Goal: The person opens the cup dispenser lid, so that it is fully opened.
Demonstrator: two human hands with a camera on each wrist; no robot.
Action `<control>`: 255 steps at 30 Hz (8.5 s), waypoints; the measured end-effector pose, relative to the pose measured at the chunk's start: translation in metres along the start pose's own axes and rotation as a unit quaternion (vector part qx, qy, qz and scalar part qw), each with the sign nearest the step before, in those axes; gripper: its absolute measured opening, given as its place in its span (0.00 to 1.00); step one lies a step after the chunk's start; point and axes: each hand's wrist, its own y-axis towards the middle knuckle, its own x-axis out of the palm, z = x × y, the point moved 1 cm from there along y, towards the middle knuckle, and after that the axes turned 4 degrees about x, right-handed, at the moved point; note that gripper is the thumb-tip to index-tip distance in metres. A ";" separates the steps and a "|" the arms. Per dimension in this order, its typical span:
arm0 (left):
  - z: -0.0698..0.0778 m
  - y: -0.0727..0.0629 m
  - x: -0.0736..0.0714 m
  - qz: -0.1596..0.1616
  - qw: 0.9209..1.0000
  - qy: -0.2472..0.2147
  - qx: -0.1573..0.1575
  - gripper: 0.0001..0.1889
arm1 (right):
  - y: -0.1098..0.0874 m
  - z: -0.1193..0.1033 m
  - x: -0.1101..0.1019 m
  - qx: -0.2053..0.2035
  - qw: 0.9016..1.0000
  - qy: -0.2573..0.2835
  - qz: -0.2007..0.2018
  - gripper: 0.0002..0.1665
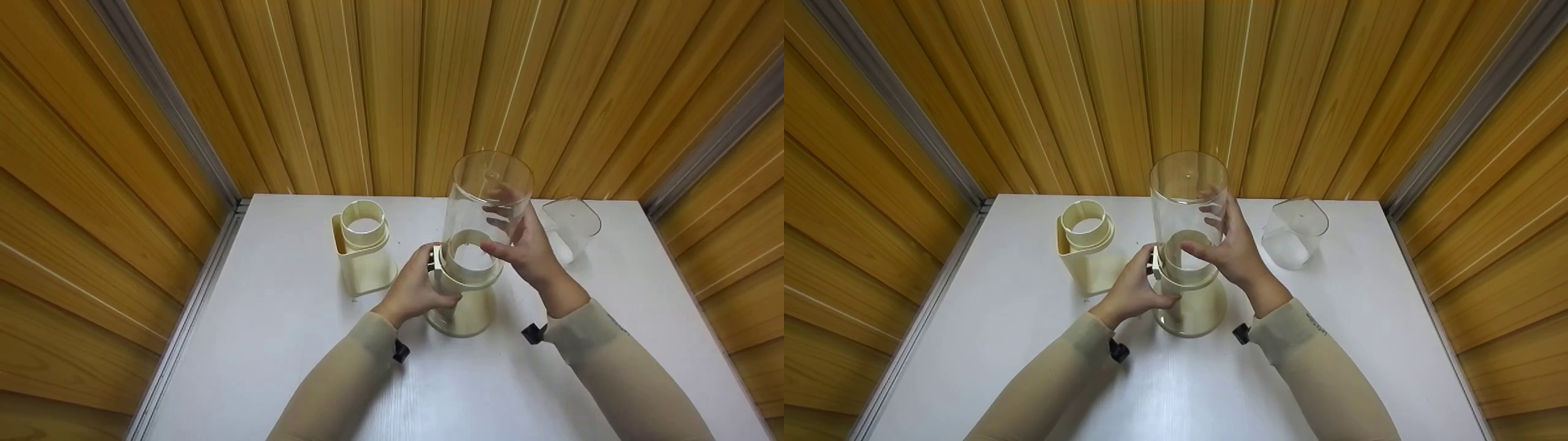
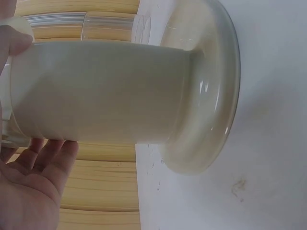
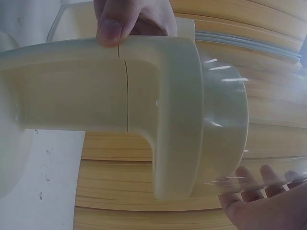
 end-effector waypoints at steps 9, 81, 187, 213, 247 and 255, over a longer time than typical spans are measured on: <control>0.000 0.002 -0.001 -0.007 0.999 -0.033 0.010 0.56 | 0.001 -0.003 0.000 0.000 1.000 -0.012 -0.012 0.63; 0.002 -0.002 0.000 0.001 1.000 0.009 -0.003 0.56 | 0.006 -0.010 -0.006 -0.008 0.999 -0.005 -0.036 0.64; 0.005 -0.004 0.005 0.002 1.000 -0.011 -0.027 0.54 | 0.002 -0.016 0.004 -0.053 0.999 0.007 -0.006 0.62; 0.006 -0.005 0.007 0.000 0.999 -0.009 -0.033 0.55 | 0.001 -0.043 -0.007 -0.101 0.991 0.090 0.017 0.56; 0.000 -0.001 0.005 0.000 0.999 0.002 -0.034 0.54 | 0.005 -0.046 -0.066 -0.153 0.976 0.092 0.124 0.52; 0.000 -0.001 0.005 0.001 1.000 0.004 -0.028 0.53 | 0.017 -0.029 -0.070 -0.134 0.974 0.068 0.169 0.51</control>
